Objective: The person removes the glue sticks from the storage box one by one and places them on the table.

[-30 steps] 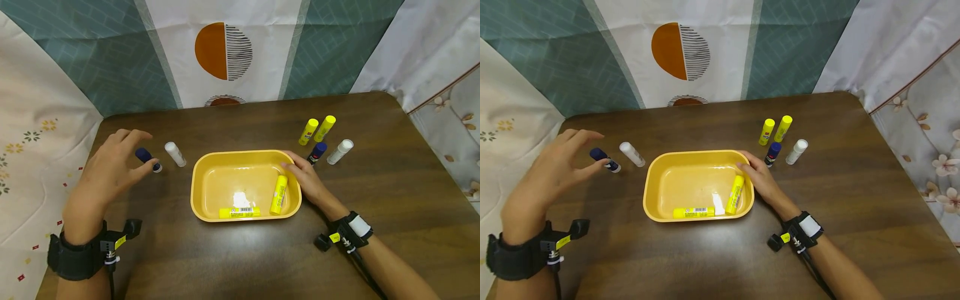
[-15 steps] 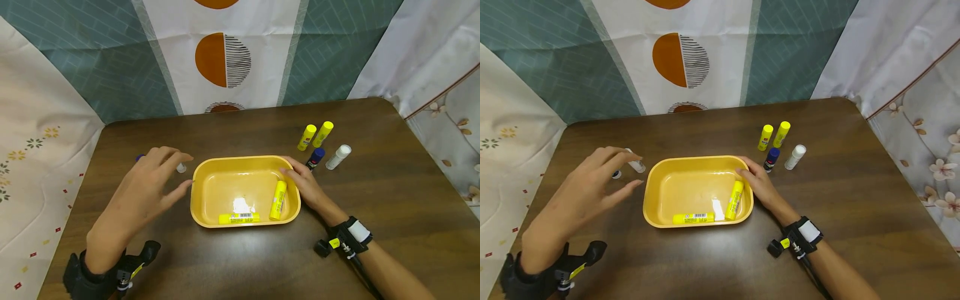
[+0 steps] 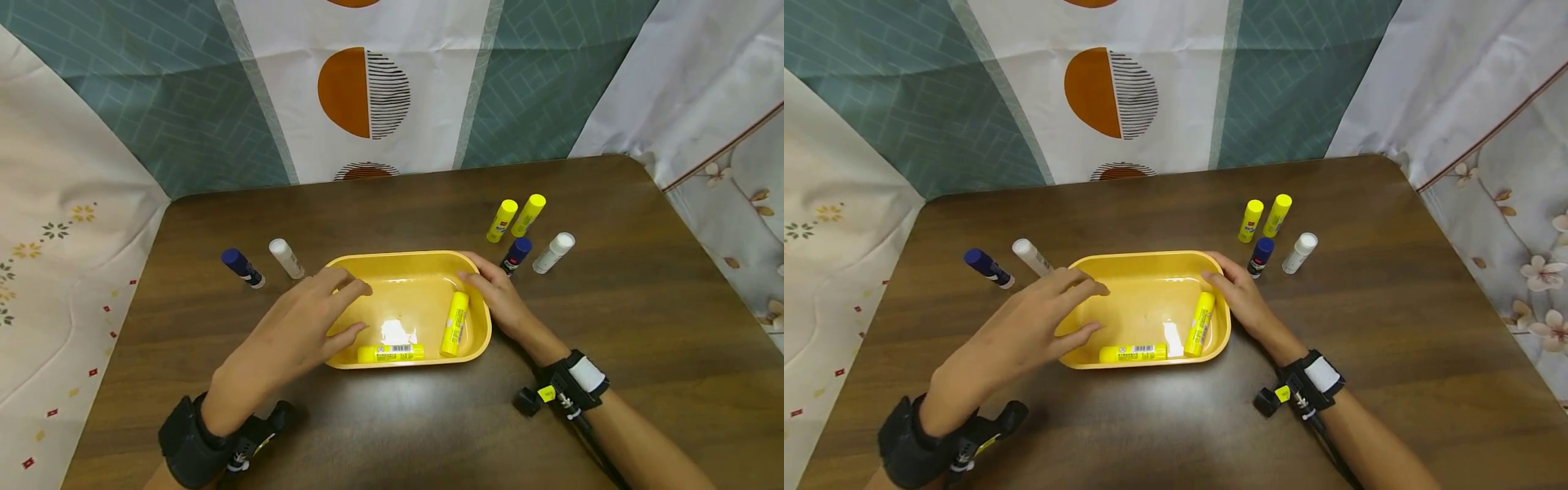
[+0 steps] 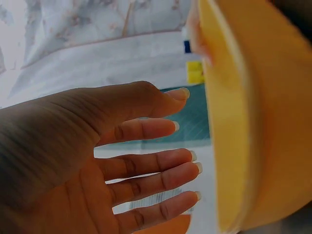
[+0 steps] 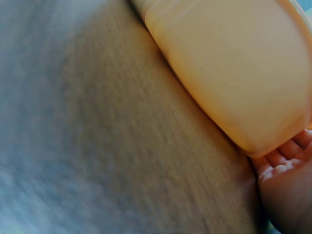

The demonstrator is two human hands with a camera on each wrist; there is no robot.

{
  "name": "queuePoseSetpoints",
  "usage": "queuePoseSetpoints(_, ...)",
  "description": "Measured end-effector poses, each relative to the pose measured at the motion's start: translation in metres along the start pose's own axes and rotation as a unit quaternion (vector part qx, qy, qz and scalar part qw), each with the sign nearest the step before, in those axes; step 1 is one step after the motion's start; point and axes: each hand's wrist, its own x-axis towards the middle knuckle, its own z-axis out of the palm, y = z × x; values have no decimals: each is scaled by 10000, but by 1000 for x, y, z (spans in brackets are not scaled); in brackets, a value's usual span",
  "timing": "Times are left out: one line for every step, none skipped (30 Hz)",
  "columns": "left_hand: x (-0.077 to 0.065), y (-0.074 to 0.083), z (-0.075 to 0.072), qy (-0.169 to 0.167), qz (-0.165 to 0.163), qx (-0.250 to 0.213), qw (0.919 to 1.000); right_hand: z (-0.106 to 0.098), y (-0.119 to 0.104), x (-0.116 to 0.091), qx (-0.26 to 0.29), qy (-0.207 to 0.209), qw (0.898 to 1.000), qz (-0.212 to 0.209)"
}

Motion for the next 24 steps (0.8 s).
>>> queuePoseSetpoints(1,1,4,-67,21,-42,10000,0,0,0,19,-1,10000,0)
queuePoseSetpoints(2,2,7,-139,43,-91,9999,0,0,0,34,0,10000,4)
queuePoseSetpoints(3,3,11,-215,63,-149,9996,0,0,0,27,5,10000,8)
queuePoseSetpoints(3,3,15,-301,76,-213,9993,0,0,1,41,5,10000,20)
queuePoseSetpoints(4,4,18,-388,90,-281,9988,1,-1,1,45,7,10000,29)
queuePoseSetpoints(5,4,21,-475,104,-354,9982,1,-1,1,53,14,10000,36)
queuePoseSetpoints(5,4,24,-570,112,-443,9973,1,-1,1,46,18,10000,41)
queuePoseSetpoints(6,4,27,-699,106,-525,9961,1,-1,1,38,18,10000,43)
queuePoseSetpoints(6,4,29,-854,77,-632,9943,1,-1,1,16,21,10000,42)
queuePoseSetpoints(7,4,31,-1043,20,-777,9915,1,-1,1,29,16,10000,51)
queuePoseSetpoints(8,3,33,-1244,-55,-937,9878,1,-1,0,11,19,10000,53)
queuePoseSetpoints(9,2,35,-1457,-155,-1125,9828,1,-1,0,5,20,10000,63)
queuePoseSetpoints(10,2,37,-1662,-263,-1271,9775,1,-2,0,-12,20,10000,69)
queuePoseSetpoints(11,1,40,-1855,-383,-1397,9719,1,-2,0,-26,17,10000,77)
queuePoseSetpoints(12,-1,43,-2003,-495,-1498,9670,1,-2,0,-47,10,10000,78)
queuePoseSetpoints(13,-1,46,-2125,-590,-1553,9629,1,-2,0,-54,-3,10000,79)
queuePoseSetpoints(14,-2,49,-2213,-660,-1573,9602,1,-2,0,-68,-10,9999,79)
queuePoseSetpoints(14,-3,52,-2261,-689,-1561,9590,1,-2,0,-50,-20,10000,83)
queuePoseSetpoints(14,-3,54,-2284,-719,-1521,9589,2,-2,0,-41,-25,10000,81)
queuePoseSetpoints(15,-3,56,-2296,-738,-1494,9589,2,-2,0,-25,-36,10000,72)
queuePoseSetpoints(15,-3,58,-2295,-731,-1460,9595,2,-2,0,-10,-51,10000,55)
queuePoseSetpoints(15,-2,59,-2290,-718,-1415,9604,2,-2,0,11,-54,10000,55)
queuePoseSetpoints(15,-2,59,-2267,-698,-1375,9617,2,-1,0,23,-51,10000,49)
queuePoseSetpoints(16,-2,60,-2235,-662,-1316,9635,2,-1,0,31,-45,10000,42)
